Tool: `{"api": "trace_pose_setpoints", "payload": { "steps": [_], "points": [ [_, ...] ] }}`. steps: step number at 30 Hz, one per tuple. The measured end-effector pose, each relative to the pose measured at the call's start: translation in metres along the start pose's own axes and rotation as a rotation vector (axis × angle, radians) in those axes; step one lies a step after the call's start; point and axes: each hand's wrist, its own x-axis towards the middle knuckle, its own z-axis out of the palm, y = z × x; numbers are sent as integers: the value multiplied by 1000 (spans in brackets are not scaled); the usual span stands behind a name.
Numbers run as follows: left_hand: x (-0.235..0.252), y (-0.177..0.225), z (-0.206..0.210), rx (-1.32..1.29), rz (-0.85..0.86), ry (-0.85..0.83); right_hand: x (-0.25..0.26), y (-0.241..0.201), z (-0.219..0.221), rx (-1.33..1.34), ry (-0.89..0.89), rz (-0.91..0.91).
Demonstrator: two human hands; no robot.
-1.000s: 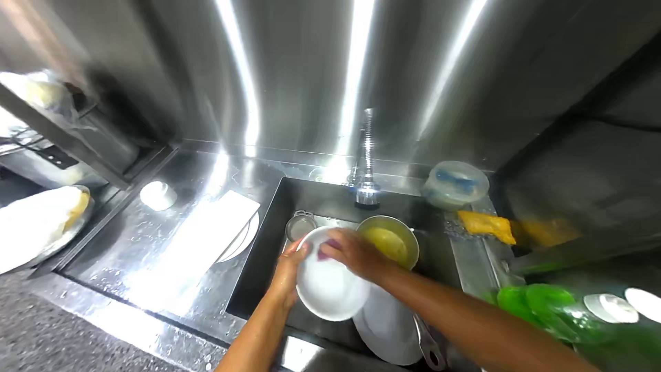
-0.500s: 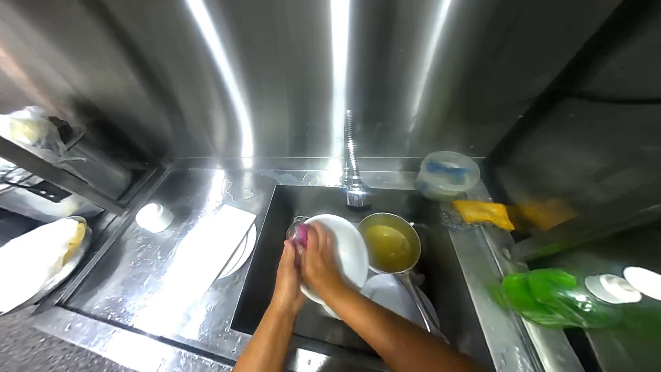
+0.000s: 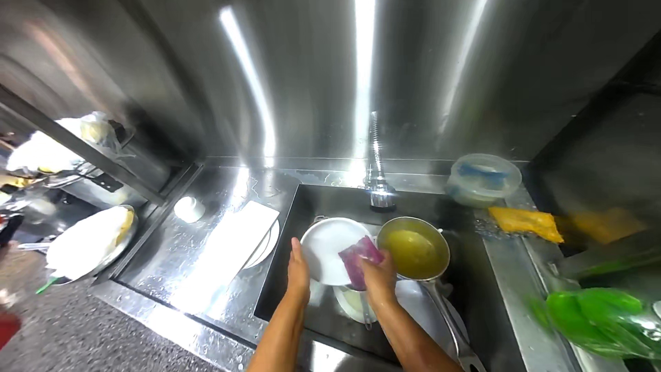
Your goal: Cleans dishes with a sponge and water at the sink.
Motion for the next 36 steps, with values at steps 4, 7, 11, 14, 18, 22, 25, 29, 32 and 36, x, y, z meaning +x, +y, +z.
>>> {"api": "trace_pose_setpoints", "payload": {
  "steps": [4,7,11,14,18,22,25,29,32,36],
  "points": [
    [-8,-3,-4,-638,-387,-143,-1,-2,-9,-43,-15,-637],
    [-22,-2,-10,-901,-320,-165,-1,-13,-16,-49,-11,-991],
    [-37,7,-18,-1022,-110,-313,17,-13,-51,-259,-104,-1006],
    [-37,7,-15,-943,69,-326,23,-7,-69,-286,-96,-755],
    [-35,12,-12,-730,188,-43,3,-33,-59,-3,-88,-450],
    [-36,1,-15,-358,309,-53,-27,-53,-17,104,-281,-378],
    [-45,-7,-4,-156,433,-160,-47,-51,28,-324,-238,-891],
    [-49,-2,-11,-120,457,-190,0,-84,39,-476,-370,-642],
    [-48,1,-17,-99,457,-227,-2,-88,34,-437,-507,-578],
    [-43,3,-12,-149,437,-183,-50,-67,42,-412,-480,-1164]
  ]
}}
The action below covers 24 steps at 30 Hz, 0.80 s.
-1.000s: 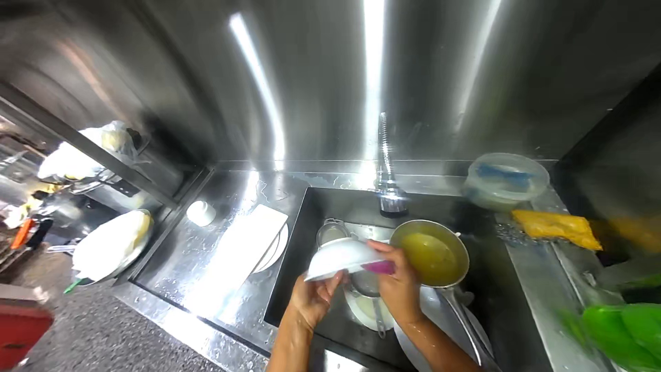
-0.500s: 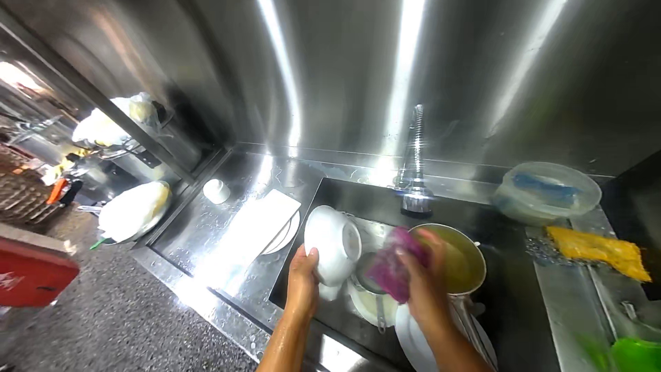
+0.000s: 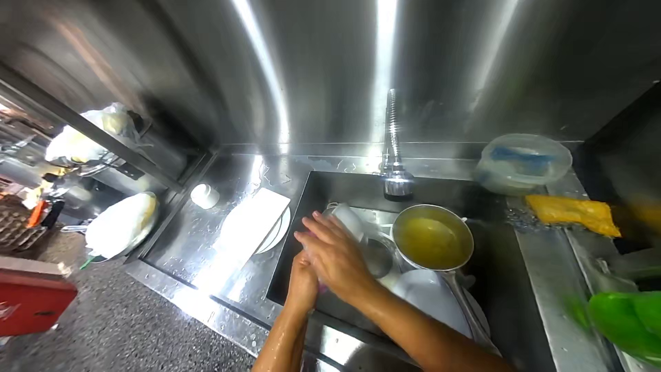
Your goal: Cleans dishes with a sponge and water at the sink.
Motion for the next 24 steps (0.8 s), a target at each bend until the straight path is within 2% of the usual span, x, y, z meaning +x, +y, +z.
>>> {"api": "trace_pose_setpoints", "payload": {
  "steps": [1,2,4,5,7,8,10,11,13,15,17,20,22,24],
  "points": [
    [-1,0,1,-34,-5,-19,6,10,-4,-2,1,-2],
    [-2,1,1,-69,-14,-49,16,24,-14,35,-23,82],
    [-6,8,7,-162,-33,-18,33,60,-38,335,-127,467],
    [-9,11,11,-240,-41,45,29,80,-41,554,-109,645],
    [-6,15,20,-426,-45,199,2,89,-33,841,68,859],
    [0,14,26,-502,-55,258,-13,79,-23,833,201,902],
    [7,8,36,-583,-116,311,-40,46,4,558,412,800],
    [6,4,40,-570,-156,307,-54,31,18,375,436,674],
    [2,-2,43,-443,-188,242,-64,18,32,68,407,334],
    [-2,-7,39,-292,-159,177,-42,20,19,-67,283,125],
    [-9,-9,35,-183,-140,159,-1,30,-4,-15,90,192],
    [-19,2,34,-228,-140,178,42,68,-27,384,-196,580],
    [-20,8,31,-295,-152,215,34,92,-24,555,-211,749],
    [-18,6,27,-319,-201,264,13,83,-20,423,-181,779]
  ]
}}
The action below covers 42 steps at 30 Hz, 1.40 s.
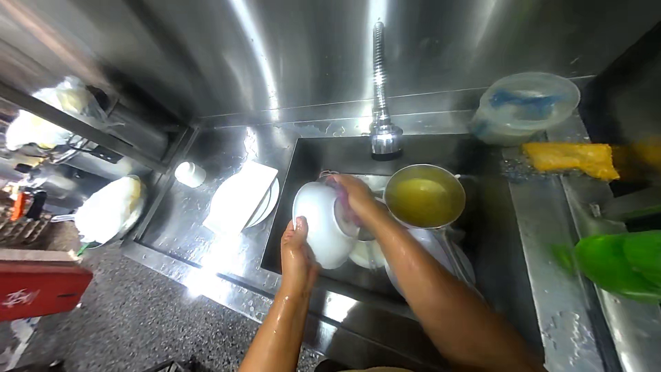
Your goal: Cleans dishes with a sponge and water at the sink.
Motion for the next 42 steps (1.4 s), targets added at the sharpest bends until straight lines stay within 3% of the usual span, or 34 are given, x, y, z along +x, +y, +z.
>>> {"api": "trace_pose_setpoints", "payload": {
  "steps": [4,6,8,10,13,16,19,22,25,27,30,33,35,37,40,42],
  "points": [
    [4,-11,-13,48,-70,49,-68,3,43,-349,219,-471],
    [6,-11,-18,-5,-78,59,-85,22,53,-400,240,-732],
    [7,-6,-20,-123,-65,72,-89,50,48,-375,285,-839],
    [11,8,-19,-187,-36,62,-86,66,35,-286,357,-692],
    [15,55,-19,-20,108,5,-62,62,8,-152,408,-248],
    [45,105,-29,394,357,-13,-45,51,-12,-154,335,-83],
    [88,127,-58,933,519,59,-51,55,-30,-155,260,83],
    [114,122,-81,1505,527,73,-65,75,-63,-220,178,299],
    [124,99,-106,1825,506,60,-73,83,-89,-466,12,480],
    [128,85,-125,1915,559,32,-72,90,-86,-719,-182,501],
    [125,74,-135,1876,545,-47,-67,115,-59,-1051,-509,295],
    [105,56,-125,1680,812,-113,-59,149,-36,-1194,-715,244],
    [77,29,-106,1588,873,-162,-52,153,-31,-1255,-801,254],
    [46,-10,-81,1501,676,-293,-50,140,-36,-1252,-836,220],
    [29,-60,-37,1319,81,-578,-55,107,-51,-1097,-750,56],
    [30,-83,-17,1125,-227,-735,-54,79,-51,-1027,-681,-60]
  ]
}}
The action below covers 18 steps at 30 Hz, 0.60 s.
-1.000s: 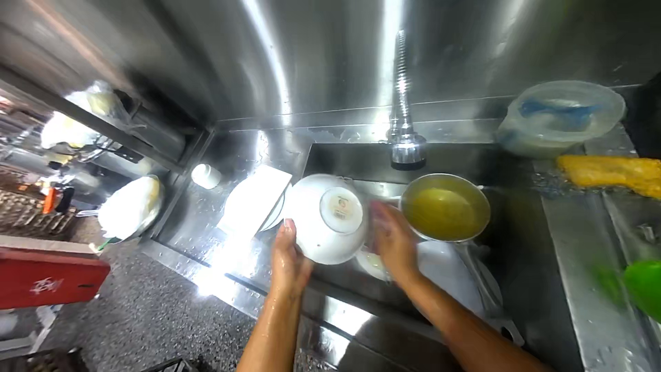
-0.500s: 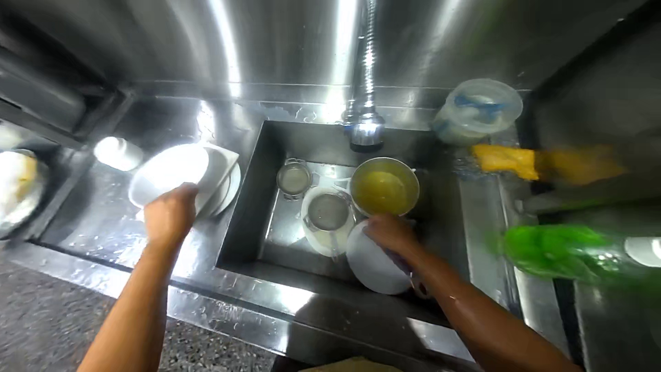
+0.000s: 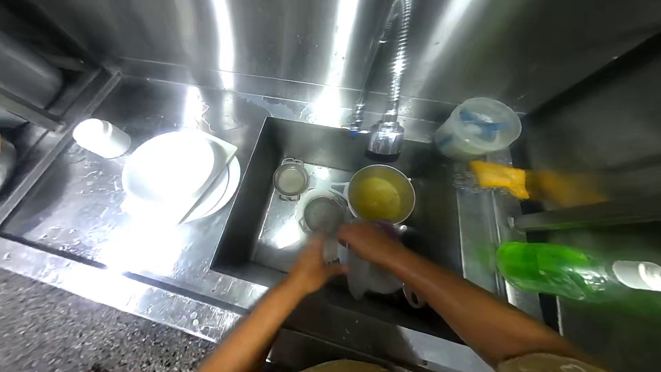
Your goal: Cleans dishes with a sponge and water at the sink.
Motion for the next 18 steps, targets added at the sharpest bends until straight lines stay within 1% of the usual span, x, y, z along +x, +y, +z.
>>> {"api": "trace_pose_setpoints", "payload": {
  "steps": [1,2,3,4,5,6,7,8,9,10,11,14,15,16,18],
  "points": [
    [7,4,7,-94,-2,-63,-1,-12,-15,15,41,2],
    [9,10,8,-152,-13,-63,0,-25,-30,35,81,23],
    [10,16,7,-184,-27,27,1,-34,-44,77,155,48],
    [11,17,4,-218,-18,172,0,-38,-53,171,286,66],
    [12,15,-1,-295,8,302,-2,-38,-59,334,454,94],
    [12,16,-10,-422,17,378,-2,-35,-65,564,639,128],
    [11,19,-19,-575,27,422,-2,-34,-70,820,817,182],
    [9,22,-25,-732,39,449,-1,-35,-71,1017,974,243],
    [6,28,-31,-866,48,474,3,-40,-68,1096,1088,299],
    [3,35,-36,-952,53,500,7,-49,-60,1042,1161,313],
    [1,41,-40,-990,72,528,12,-64,-50,907,1188,284],
    [-4,44,-49,-949,151,608,24,-115,-7,398,1111,54],
    [-6,43,-52,-953,154,655,21,-124,8,280,1093,-20],
    [-10,42,-58,-966,157,696,16,-125,21,193,1106,-106],
    [-20,36,-70,-951,200,757,6,-104,36,116,1148,-229]
  ]
}}
